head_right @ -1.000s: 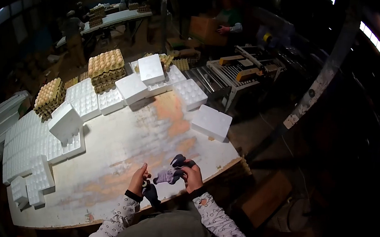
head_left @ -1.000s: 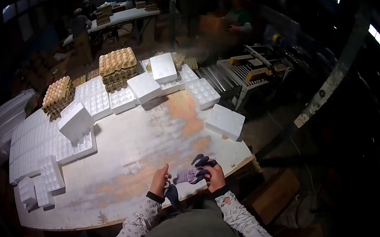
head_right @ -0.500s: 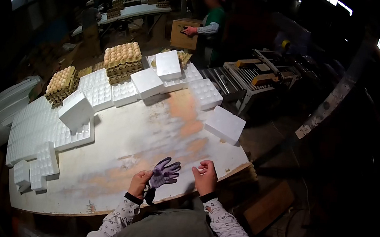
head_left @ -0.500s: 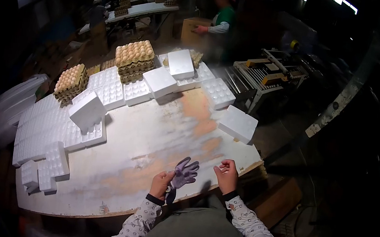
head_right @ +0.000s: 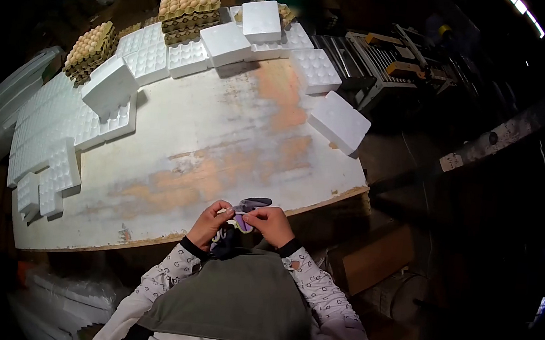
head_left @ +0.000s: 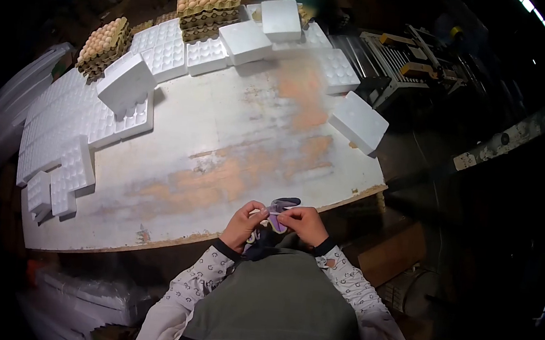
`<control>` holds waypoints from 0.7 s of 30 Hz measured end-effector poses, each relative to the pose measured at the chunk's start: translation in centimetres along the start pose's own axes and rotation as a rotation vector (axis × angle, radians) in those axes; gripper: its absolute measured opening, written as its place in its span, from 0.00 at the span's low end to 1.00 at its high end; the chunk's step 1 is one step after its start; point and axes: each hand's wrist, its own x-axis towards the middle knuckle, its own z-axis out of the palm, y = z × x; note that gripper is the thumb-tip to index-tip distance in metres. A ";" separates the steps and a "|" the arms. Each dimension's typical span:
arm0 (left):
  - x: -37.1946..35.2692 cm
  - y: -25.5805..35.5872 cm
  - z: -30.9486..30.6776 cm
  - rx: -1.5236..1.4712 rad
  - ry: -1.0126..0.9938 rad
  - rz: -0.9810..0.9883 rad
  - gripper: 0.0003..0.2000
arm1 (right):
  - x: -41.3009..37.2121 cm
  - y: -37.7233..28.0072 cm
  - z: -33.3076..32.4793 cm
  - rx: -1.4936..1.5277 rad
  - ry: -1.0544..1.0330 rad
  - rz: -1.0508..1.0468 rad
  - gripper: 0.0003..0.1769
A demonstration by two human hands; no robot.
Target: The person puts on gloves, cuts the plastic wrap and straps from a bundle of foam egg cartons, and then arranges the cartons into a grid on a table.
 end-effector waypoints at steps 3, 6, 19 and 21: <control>1.0 -1.4 -1.9 -0.208 -0.038 0.001 0.08 | 0.3 1.6 1.0 0.052 0.180 0.066 0.07; 2.1 -1.9 -3.4 0.087 -0.151 0.007 0.09 | 0.3 1.1 2.4 -0.412 0.439 -0.381 0.02; 3.9 -1.9 -0.5 1.813 0.371 0.744 0.23 | 7.1 6.3 0.7 1.166 -0.268 0.446 0.15; 3.9 -1.7 1.3 1.674 0.346 0.781 0.18 | 8.4 5.8 4.4 1.118 0.274 0.313 0.17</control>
